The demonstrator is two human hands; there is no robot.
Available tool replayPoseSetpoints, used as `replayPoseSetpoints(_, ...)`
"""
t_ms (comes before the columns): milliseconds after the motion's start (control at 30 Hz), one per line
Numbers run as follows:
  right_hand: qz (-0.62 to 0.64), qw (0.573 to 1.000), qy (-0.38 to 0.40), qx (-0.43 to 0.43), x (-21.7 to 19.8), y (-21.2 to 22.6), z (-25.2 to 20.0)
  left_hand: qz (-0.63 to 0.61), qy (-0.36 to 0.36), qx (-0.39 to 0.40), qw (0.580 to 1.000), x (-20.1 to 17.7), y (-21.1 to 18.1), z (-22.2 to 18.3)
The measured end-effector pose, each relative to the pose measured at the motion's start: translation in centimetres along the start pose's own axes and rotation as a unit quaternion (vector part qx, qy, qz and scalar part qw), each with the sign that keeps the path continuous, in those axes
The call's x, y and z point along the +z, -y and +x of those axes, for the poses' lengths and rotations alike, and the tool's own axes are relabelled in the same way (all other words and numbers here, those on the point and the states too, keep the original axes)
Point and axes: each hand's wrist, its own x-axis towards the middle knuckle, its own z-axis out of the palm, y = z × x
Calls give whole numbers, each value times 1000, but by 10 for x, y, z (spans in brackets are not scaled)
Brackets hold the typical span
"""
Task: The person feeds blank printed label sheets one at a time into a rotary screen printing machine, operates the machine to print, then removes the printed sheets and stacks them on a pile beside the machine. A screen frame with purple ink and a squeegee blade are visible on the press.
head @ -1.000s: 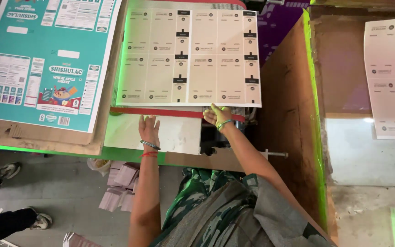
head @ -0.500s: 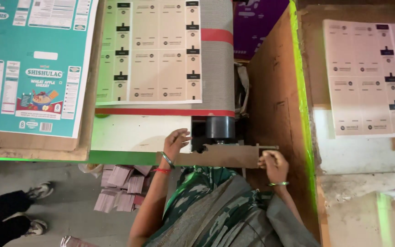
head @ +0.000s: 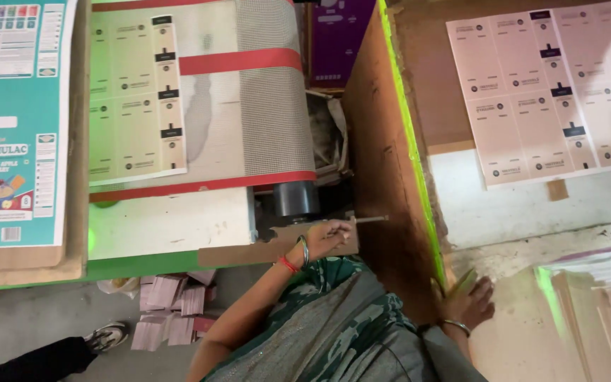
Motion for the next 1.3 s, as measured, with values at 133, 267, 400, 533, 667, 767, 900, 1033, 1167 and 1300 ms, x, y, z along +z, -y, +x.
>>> replayPoseSetpoints(133,-22,999,-20,13,3,3,-1,82,48,8,995,29,7,6)
replayPoseSetpoints(267,21,999,-29,24,-13,9,-3,99,57,-22,993,42,-7,12)
replayPoseSetpoints(400,23,999,-20,37,-16,12,0,76,52,-29,995,46,1,18)
replayPoseSetpoints(533,30,999,2,28,-21,12,-2,43,63,-31,997,57,11,19)
replayPoseSetpoints(667,44,999,2,25,-20,11,-2,81,77,-50,992,67,3,21)
replayPoseSetpoints(767,41,999,3,26,-17,12,-2,87,70,-49,993,72,-2,22)
replayPoseSetpoints(900,47,998,15,32,-23,13,-1,83,73,-52,993,74,-1,23)
replayPoseSetpoints(1033,52,996,53,42,-24,13,-1,92,79,-51,991,78,-3,22)
replayPoseSetpoints(1167,64,995,61,47,-27,14,1,108,74,-48,990,80,-4,22)
replayPoseSetpoints(1300,58,995,71,46,-23,12,1,105,73,-34,991,79,-5,21)
